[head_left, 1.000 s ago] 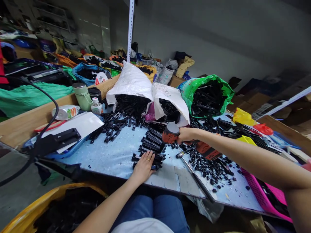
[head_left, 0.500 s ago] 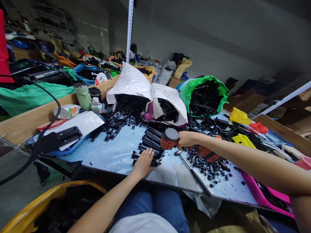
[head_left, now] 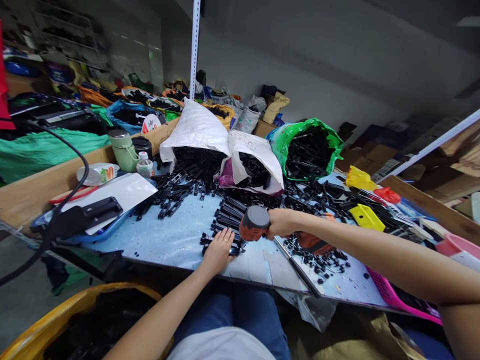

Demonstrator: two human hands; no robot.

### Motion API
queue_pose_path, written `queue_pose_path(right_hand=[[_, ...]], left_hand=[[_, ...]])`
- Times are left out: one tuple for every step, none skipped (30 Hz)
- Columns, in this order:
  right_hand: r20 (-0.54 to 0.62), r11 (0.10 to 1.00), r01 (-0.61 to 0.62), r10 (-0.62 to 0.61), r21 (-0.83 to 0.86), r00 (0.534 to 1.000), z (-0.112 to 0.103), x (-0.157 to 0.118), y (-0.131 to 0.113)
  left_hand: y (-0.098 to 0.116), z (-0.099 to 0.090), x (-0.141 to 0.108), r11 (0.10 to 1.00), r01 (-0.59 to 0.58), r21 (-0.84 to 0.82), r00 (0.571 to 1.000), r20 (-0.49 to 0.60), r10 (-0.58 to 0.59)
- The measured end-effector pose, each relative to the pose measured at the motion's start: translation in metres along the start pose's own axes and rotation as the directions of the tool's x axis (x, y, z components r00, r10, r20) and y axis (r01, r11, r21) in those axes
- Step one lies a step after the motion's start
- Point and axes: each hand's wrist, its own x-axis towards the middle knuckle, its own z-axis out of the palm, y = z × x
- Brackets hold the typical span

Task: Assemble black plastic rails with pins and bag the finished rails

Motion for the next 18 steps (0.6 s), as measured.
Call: queue_pose_path(right_hand=[[0.025, 1.000, 0.014, -0.015, 0.021, 1.000, 0.001, 0.001, -0.002], [0.044, 0.999, 0.028, -0.029, 0.037, 0.999, 0.002, 0.002, -0.005], [0.060, 0.998, 0.037, -0.040, 0.042, 0.997, 0.003, 0.004, -0.007], [0.072, 0.998, 0.043, -0.046, 0.039, 0.996, 0.004, 0.006, -0.008], [0.078, 0.998, 0.051, -0.053, 0.032, 0.996, 0.005, 0.008, -0.009], [0.077, 0.998, 0.058, -0.060, 0.024, 0.995, 0.007, 0.009, -0.009], [0.069, 0.998, 0.061, -0.062, 0.021, 0.996, 0.010, 0.009, -0.008], [0.050, 0.998, 0.061, -0.062, 0.032, 0.997, 0.013, 0.008, -0.006], [0.021, 0.996, 0.057, -0.059, 0.061, 0.998, 0.018, 0.007, -0.001], [-0.013, 0.992, 0.056, -0.054, 0.112, 0.998, 0.024, 0.004, 0.005], [-0.047, 0.980, 0.057, -0.049, 0.189, 0.998, 0.032, 0.000, 0.013], [-0.080, 0.953, 0.066, -0.044, 0.294, 0.996, 0.042, -0.005, 0.023], [-0.115, 0.905, 0.086, -0.042, 0.417, 0.992, 0.052, -0.009, 0.034], [-0.154, 0.835, 0.109, -0.030, 0.539, 0.988, 0.063, -0.014, 0.047], [-0.196, 0.751, 0.126, 0.005, 0.648, 0.981, 0.075, -0.019, 0.061], [-0.239, 0.666, 0.137, 0.064, 0.734, 0.969, 0.085, -0.023, 0.077], [-0.279, 0.590, 0.141, 0.149, 0.795, 0.949, 0.095, -0.027, 0.095], [-0.311, 0.527, 0.138, 0.255, 0.838, 0.916, 0.102, -0.030, 0.114]], left_hand=[[0.000, 0.001, 0.000, 1.000, 0.000, -0.004, 1.000, -0.012, 0.000], [0.000, 0.001, 0.000, 1.000, -0.002, -0.008, 1.000, -0.023, 0.002], [-0.001, 0.001, 0.000, 1.000, -0.005, -0.010, 0.999, -0.032, 0.005], [-0.001, 0.001, 0.000, 1.000, -0.010, -0.009, 0.999, -0.040, 0.010], [-0.001, 0.001, -0.001, 1.000, -0.016, -0.007, 0.999, -0.046, 0.015], [-0.001, 0.000, -0.001, 1.000, -0.021, -0.003, 0.999, -0.047, 0.021], [-0.002, -0.001, -0.001, 1.000, -0.027, 0.001, 0.999, -0.046, 0.027], [-0.003, -0.001, -0.001, 1.000, -0.030, 0.007, 0.999, -0.043, 0.031], [-0.004, -0.001, -0.001, 0.999, -0.032, 0.014, 0.999, -0.041, 0.033], [-0.005, -0.001, -0.001, 0.999, -0.034, 0.023, 0.999, -0.041, 0.035], [-0.006, -0.001, -0.001, 0.999, -0.036, 0.034, 0.998, -0.045, 0.037], [-0.008, 0.000, -0.001, 0.998, -0.042, 0.045, 0.998, -0.053, 0.044], [-0.010, 0.001, -0.001, 0.997, -0.054, 0.053, 0.996, -0.067, 0.058], [-0.011, 0.001, -0.001, 0.996, -0.074, 0.055, 0.993, -0.085, 0.079], [-0.011, 0.002, 0.000, 0.994, -0.100, 0.050, 0.989, -0.107, 0.105], [-0.010, 0.003, 0.000, 0.991, -0.127, 0.036, 0.982, -0.134, 0.131], [-0.009, 0.004, 0.001, 0.989, -0.151, 0.010, 0.975, -0.163, 0.150], [-0.007, 0.004, 0.001, 0.986, -0.166, -0.026, 0.969, -0.191, 0.158]])
